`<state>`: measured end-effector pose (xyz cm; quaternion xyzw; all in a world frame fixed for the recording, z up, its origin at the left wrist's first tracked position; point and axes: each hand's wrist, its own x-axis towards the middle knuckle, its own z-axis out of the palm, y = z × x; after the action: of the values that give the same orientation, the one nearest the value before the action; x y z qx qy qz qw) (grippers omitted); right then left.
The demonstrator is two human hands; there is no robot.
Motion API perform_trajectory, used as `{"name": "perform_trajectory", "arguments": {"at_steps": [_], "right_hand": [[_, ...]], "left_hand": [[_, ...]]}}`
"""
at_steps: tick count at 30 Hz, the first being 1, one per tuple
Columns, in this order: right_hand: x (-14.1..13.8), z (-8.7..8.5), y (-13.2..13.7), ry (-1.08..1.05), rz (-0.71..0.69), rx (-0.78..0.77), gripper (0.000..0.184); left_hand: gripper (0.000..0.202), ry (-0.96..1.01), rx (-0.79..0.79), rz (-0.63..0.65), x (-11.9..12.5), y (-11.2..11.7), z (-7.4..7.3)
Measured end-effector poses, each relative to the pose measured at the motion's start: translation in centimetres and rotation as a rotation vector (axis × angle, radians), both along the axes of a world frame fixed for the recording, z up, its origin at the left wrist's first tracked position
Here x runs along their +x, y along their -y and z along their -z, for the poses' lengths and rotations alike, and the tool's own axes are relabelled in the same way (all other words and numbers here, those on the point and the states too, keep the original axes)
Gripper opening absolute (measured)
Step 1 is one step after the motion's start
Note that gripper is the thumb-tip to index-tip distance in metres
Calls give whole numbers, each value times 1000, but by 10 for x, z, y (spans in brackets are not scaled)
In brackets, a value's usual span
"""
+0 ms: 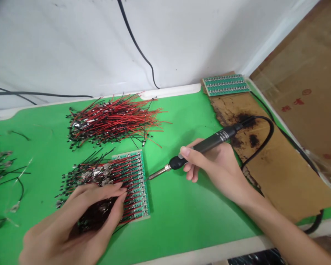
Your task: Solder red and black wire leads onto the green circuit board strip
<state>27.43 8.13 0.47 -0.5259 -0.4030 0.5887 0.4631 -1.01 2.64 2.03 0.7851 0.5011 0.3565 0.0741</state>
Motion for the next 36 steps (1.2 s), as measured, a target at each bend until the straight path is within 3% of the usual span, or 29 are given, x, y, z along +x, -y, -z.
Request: {"name": "perform_trajectory", "arguments": {"at_steps": [9, 36], "right_hand": [[0, -2, 0, 1, 16, -10, 32], [-2, -4, 0, 19, 11, -22, 35]], "left_hand": [[11, 3, 68, -16, 3, -5, 3], [15, -7, 25, -16, 5, -4, -3]]}}
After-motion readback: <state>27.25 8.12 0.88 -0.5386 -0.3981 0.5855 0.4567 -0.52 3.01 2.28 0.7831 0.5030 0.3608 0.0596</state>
